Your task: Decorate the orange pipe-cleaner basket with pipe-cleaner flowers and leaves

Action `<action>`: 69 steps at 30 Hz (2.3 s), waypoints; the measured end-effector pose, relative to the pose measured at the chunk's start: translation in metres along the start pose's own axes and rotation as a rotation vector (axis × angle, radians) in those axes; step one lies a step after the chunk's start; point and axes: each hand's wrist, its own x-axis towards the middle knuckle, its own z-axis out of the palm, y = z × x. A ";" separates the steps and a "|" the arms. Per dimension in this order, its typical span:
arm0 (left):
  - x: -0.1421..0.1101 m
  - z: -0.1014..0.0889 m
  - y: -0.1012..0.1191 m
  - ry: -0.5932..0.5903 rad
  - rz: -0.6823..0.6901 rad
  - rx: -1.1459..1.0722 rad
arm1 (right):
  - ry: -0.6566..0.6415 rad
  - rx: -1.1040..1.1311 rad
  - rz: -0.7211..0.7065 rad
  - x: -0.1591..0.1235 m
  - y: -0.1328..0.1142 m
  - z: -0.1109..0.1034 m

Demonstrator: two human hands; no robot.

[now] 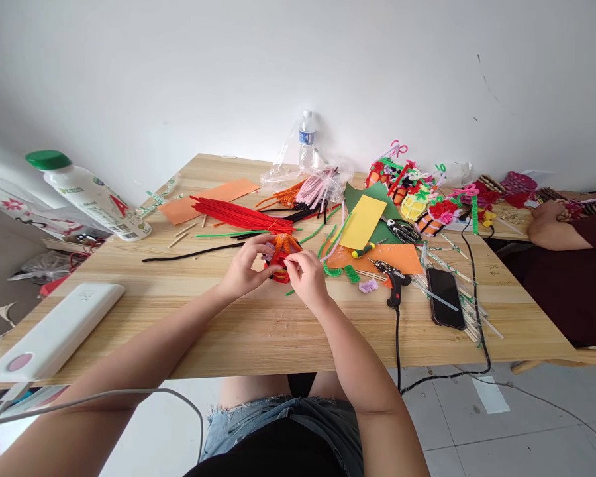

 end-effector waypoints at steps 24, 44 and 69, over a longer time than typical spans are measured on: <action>-0.005 0.003 0.000 0.061 -0.053 0.102 | 0.011 0.069 0.129 -0.005 0.004 0.001; -0.005 0.003 0.000 0.061 -0.062 0.121 | 0.030 0.046 0.109 -0.004 0.002 0.002; -0.005 0.004 -0.001 0.066 -0.050 0.123 | 0.080 -0.089 -0.063 0.002 0.006 -0.004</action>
